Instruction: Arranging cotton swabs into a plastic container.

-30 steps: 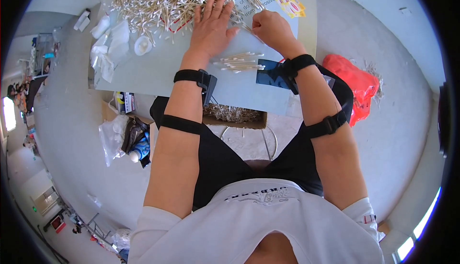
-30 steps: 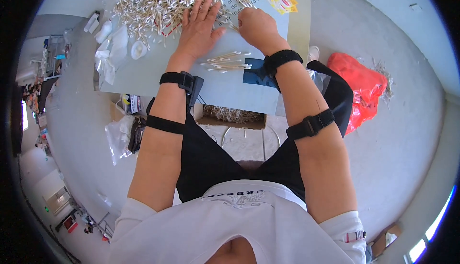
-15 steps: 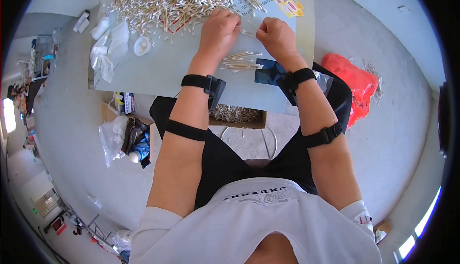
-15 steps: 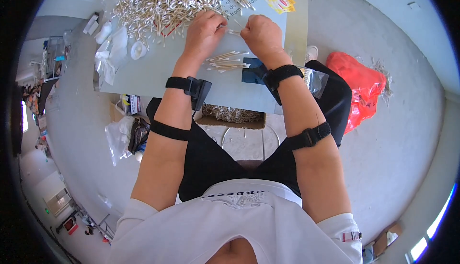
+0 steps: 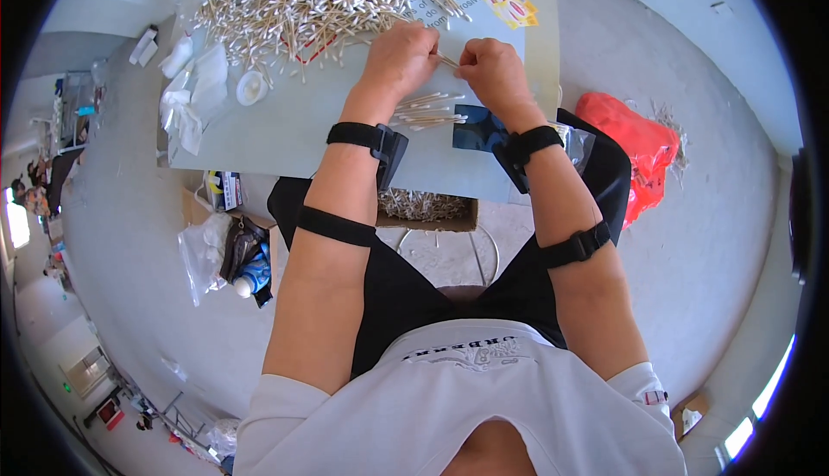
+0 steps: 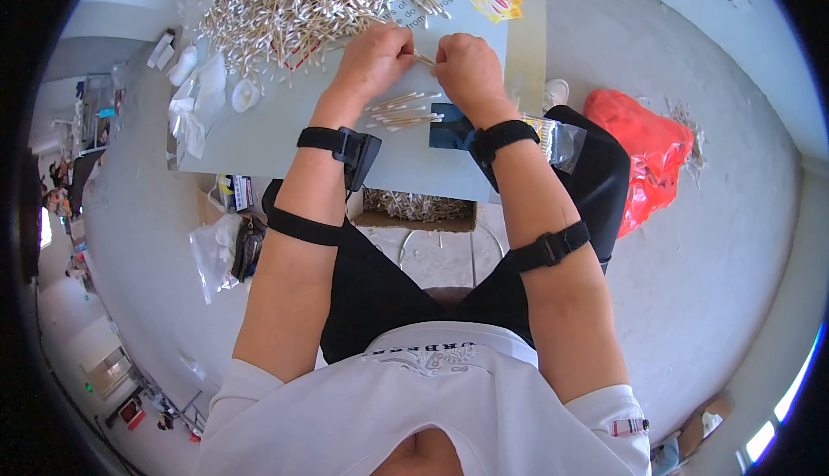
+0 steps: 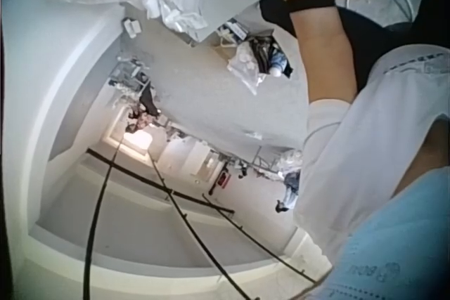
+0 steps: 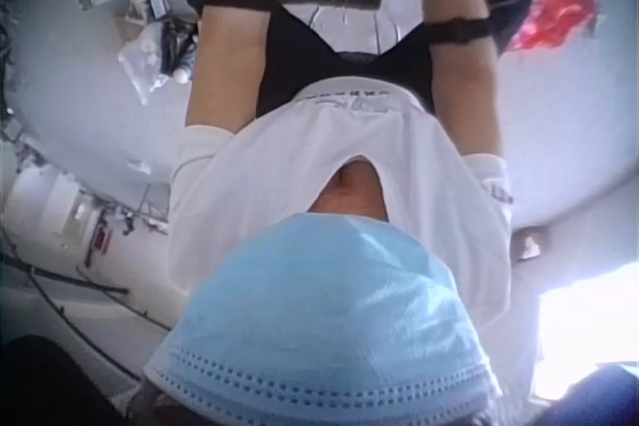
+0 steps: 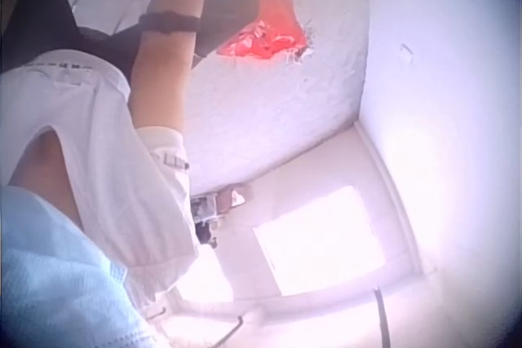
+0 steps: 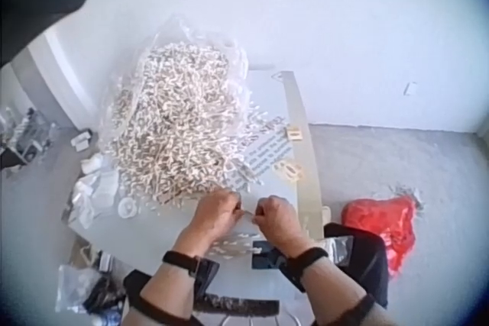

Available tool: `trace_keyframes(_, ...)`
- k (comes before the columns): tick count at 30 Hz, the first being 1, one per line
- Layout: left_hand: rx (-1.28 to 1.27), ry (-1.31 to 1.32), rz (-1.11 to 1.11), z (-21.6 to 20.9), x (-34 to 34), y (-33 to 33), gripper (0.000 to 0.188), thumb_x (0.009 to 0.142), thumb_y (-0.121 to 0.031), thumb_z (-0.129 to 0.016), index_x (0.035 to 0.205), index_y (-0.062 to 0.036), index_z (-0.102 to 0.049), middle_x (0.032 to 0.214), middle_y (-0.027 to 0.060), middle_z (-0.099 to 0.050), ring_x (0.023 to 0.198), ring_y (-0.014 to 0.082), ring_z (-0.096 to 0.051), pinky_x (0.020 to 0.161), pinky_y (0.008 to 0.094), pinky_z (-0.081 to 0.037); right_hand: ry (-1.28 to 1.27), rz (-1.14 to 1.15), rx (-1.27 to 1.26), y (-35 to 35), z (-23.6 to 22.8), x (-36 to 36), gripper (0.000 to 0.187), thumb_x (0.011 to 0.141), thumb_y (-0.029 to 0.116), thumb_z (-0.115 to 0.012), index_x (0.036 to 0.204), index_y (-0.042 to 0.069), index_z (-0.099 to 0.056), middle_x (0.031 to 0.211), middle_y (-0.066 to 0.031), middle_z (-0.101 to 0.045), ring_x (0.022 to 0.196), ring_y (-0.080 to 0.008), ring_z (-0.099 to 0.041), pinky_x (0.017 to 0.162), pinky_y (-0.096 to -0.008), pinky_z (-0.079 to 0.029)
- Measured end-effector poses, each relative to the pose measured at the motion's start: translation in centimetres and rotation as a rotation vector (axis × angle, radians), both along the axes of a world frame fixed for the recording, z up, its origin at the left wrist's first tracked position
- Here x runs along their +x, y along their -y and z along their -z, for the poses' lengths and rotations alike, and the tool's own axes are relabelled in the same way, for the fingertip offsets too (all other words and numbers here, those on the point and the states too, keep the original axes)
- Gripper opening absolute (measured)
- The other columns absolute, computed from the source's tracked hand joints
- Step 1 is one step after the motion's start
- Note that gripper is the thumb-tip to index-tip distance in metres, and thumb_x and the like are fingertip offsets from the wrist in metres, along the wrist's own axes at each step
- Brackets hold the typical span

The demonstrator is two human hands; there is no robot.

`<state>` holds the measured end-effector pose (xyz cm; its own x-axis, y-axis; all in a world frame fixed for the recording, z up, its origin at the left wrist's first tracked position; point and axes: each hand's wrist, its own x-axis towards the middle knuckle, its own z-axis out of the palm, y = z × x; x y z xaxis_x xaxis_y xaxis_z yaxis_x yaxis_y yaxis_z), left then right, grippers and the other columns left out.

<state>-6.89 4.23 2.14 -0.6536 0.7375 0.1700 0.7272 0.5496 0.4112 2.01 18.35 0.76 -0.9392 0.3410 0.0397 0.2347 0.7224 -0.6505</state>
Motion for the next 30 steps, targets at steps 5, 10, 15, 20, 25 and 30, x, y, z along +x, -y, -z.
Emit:
trace_keyframes(5,-0.033,0.048,0.031,0.3,-0.9,0.7,0.008,0.075,-0.013,-0.066,0.077,-0.0059,-0.063,0.077,0.0103,-0.064,0.077,0.0313,-0.062,0.068,0.0408,-0.05,0.026,-0.009,-0.034,0.1,-0.5,-0.3,0.011,0.067,0.009,-0.074,0.074,0.003,-0.068,0.071,-0.0154,-0.066,0.067,-0.03,-0.064,0.066,-0.0366,-0.051)
trace_keyframes(10,0.044,0.108,-0.007,0.4,-0.4,0.8,0.008,0.075,-0.012,-0.066,0.078,-0.0058,-0.063,0.077,0.0105,-0.063,0.077,0.0312,-0.062,0.068,0.0404,-0.05,0.133,-0.001,-0.086,-0.4,-0.6,-0.5,0.01,0.065,0.01,-0.074,0.073,0.007,-0.069,0.081,-0.0143,-0.067,0.079,-0.0333,-0.065,0.073,-0.0393,-0.052)
trace_keyframes(15,0.071,0.0,0.066,0.7,0.1,-0.1,0.006,0.077,-0.01,-0.064,0.08,-0.0053,-0.063,0.078,0.0113,-0.064,0.077,0.0308,-0.062,0.068,0.0393,-0.05,0.103,-0.005,-0.113,-0.7,-0.1,-0.6,0.011,0.063,0.011,-0.077,0.073,0.008,-0.07,0.08,-0.0136,-0.067,0.078,-0.0329,-0.065,0.073,-0.0388,-0.052)
trace_keyframes(20,0.103,0.114,-0.012,0.6,-0.9,1.0,0.005,0.079,-0.007,-0.064,0.082,-0.0034,-0.061,0.08,0.0119,-0.064,0.074,0.0261,-0.061,0.066,0.0344,-0.048,0.076,-0.047,-0.163,-0.9,-0.1,-0.8,0.009,0.064,0.01,-0.075,0.072,0.008,-0.072,0.077,-0.0134,-0.068,0.075,-0.0316,-0.065,0.071,-0.0368,-0.053)
trace_keyframes(25,0.212,0.416,0.059,-1.8,0.4,3.8,0.005,0.081,-0.004,-0.063,0.082,-0.0008,-0.059,0.077,0.01,-0.06,0.068,0.0184,-0.054,0.065,0.0288,-0.046,0.078,-0.094,-0.307,-2.7,0.3,-1.4,0.01,0.065,0.011,-0.071,0.073,0.004,-0.071,0.074,-0.0152,-0.068,0.068,-0.0294,-0.066,0.067,-0.0342,-0.053)
trace_keyframes(30,-0.016,0.69,0.492,-2.2,6.4,6.4,0.007,0.08,-0.004,-0.063,0.086,-0.0009,-0.062,0.078,0.0105,-0.062,0.071,0.022,-0.059,0.069,0.0313,-0.048,0.022,-0.002,-0.331,-3.6,0.9,-2.9,0.017,0.069,0.017,-0.07,0.072,0.0,-0.07,0.072,-0.0185,-0.067,0.068,-0.0312,-0.066,0.066,-0.0354,-0.053)
